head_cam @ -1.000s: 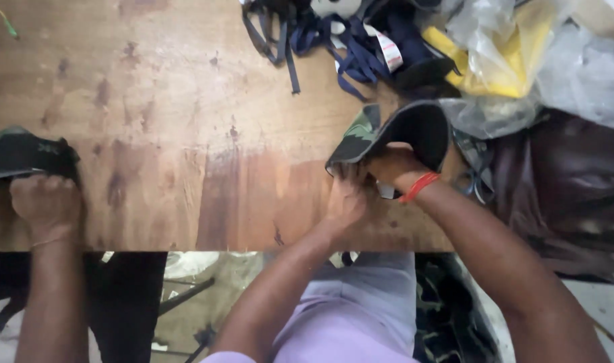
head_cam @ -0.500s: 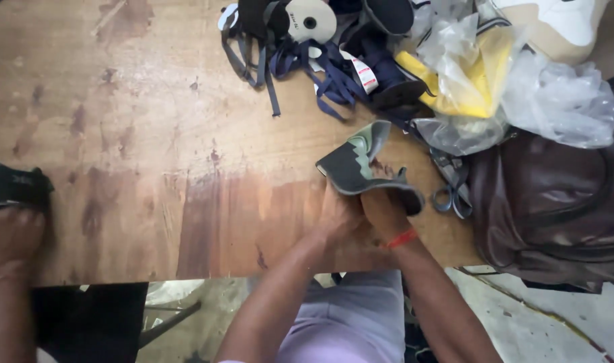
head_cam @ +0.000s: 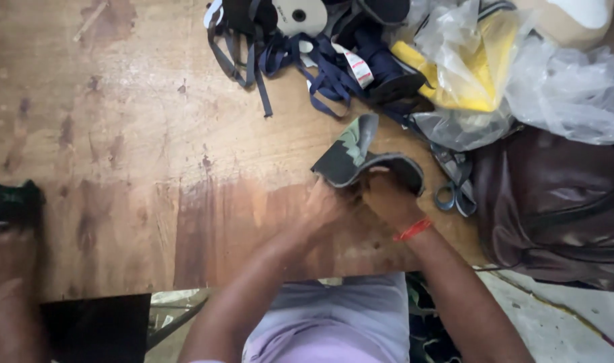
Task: The person works at a wooden bench handling shoe upper components. They pick up a dark fabric shoe upper, turn and flex it, press and smooth the edges and seams by hand, and set it aside before picking up another upper to repeat the handling.
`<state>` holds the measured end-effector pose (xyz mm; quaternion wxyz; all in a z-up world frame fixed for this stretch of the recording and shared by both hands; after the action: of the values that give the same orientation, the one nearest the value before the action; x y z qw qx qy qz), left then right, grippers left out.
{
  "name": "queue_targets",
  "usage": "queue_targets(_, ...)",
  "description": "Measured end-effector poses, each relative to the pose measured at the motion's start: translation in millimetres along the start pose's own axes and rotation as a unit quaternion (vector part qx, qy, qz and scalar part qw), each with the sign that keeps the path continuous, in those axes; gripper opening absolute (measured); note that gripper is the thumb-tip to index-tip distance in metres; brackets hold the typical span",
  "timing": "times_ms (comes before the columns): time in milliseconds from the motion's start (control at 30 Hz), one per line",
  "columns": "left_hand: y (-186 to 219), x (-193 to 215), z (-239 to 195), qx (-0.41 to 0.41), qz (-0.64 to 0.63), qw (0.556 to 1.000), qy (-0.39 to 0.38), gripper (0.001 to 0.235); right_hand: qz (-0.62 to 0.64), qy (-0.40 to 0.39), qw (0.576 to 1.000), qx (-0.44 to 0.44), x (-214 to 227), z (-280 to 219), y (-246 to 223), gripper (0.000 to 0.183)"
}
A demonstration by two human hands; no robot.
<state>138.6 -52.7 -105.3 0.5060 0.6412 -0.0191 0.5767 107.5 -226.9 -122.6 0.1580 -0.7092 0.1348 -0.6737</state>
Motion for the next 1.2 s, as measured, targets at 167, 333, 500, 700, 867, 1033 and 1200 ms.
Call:
queue_targets(167,20,-4,0,0.003,-0.017,0.999,-0.048,0.043,-0.061,0.048,0.997,0.030,-5,-28,-13,0.025)
queue_targets(333,24,19,43,-0.005,-0.013,0.998,-0.058,0.040,-0.121,0.137,0.979,0.085,-31,-54,-19,0.048)
queue_targets(500,-75,-34,70,-0.013,-0.015,0.996,-0.088,0.038,-0.133,0.015,0.991,0.016,-1,-48,-43,0.050)
queue_targets(700,-36,12,39,-0.051,-0.031,0.997,-0.056,0.024,-0.006,0.135,0.985,0.105,26,-41,-57,0.050)
queue_targets(867,-52,-26,-29,-0.227,0.079,0.968,-0.073,0.048,-0.161,-0.036,0.984,-0.063,-22,-24,-21,0.037)
queue_targets(1033,3,6,-21,-0.066,0.068,0.993,0.072,0.057,-0.042,0.078,0.996,-0.017,17,-26,-47,0.041)
queue_targets(1200,8,0,-5,0.006,0.000,0.994,0.112,0.069,-0.004,0.161,0.987,0.027,15,-37,-40,0.035)
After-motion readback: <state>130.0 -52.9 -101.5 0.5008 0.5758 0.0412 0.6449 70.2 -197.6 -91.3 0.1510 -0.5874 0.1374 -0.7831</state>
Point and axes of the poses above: each hand's wrist, its own z-axis towards the middle knuckle, its own x-axis out of the back of the hand, y = z × x, the point moved 4 cm from there along z, towards the middle knuckle, and after that the axes turned 5 degrees about -z, right-handed, at the moved point
